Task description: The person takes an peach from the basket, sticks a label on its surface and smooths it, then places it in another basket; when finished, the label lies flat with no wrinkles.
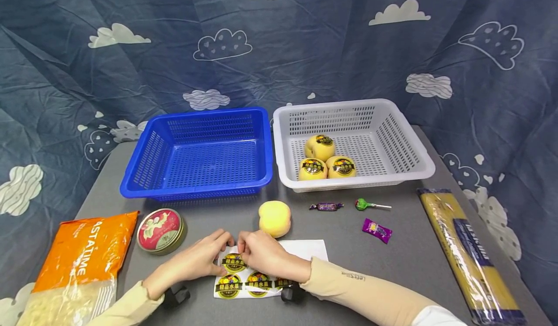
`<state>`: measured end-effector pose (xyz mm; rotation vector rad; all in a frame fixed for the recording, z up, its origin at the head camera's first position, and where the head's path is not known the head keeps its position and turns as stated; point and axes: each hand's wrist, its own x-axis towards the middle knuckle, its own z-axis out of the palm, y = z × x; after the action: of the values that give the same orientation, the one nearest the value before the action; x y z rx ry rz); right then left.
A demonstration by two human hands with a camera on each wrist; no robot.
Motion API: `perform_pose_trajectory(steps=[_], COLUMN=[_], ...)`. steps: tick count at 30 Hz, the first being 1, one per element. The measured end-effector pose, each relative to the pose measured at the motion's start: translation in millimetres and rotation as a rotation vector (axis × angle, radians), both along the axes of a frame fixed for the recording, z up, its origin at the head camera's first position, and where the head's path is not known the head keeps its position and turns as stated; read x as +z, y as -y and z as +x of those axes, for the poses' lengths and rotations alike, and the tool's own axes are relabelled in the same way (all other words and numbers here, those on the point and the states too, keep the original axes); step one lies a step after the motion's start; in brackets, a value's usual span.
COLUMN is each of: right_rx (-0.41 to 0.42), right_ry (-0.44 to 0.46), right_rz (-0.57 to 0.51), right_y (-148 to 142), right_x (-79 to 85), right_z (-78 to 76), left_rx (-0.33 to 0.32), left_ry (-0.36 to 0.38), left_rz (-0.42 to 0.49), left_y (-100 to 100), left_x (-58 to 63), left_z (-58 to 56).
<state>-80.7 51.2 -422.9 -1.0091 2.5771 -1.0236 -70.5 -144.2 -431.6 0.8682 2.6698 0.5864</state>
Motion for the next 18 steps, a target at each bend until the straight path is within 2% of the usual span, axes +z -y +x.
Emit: perform_pose_trajectory(steps=[4,7,14,18], right_rx=[-0.004,-0.046,-0.193,-0.233], right_ry=[0.123,0.169,0.157,0.171], right_rz=[-0.103,-0.176,-0.235,-0.237], right_y=[-16,-31,-65,-76], right_x=[15.0,25.3,33.0,29.9], right_z=[-5.1,-13.0,-36.1,-43.7], left_rx=[-0.014,-0.011,-0.004,-0.018], left_ry=[0.044,0.055,0.022,0.001], left_rz=[0.077,0.167,0.387,0.451], left_y=[0,-2,-19,-33], left_x=[9.0,16.2,21.6,19.9], left_z=[-6.1,-14.7,-35.6,-42.3])
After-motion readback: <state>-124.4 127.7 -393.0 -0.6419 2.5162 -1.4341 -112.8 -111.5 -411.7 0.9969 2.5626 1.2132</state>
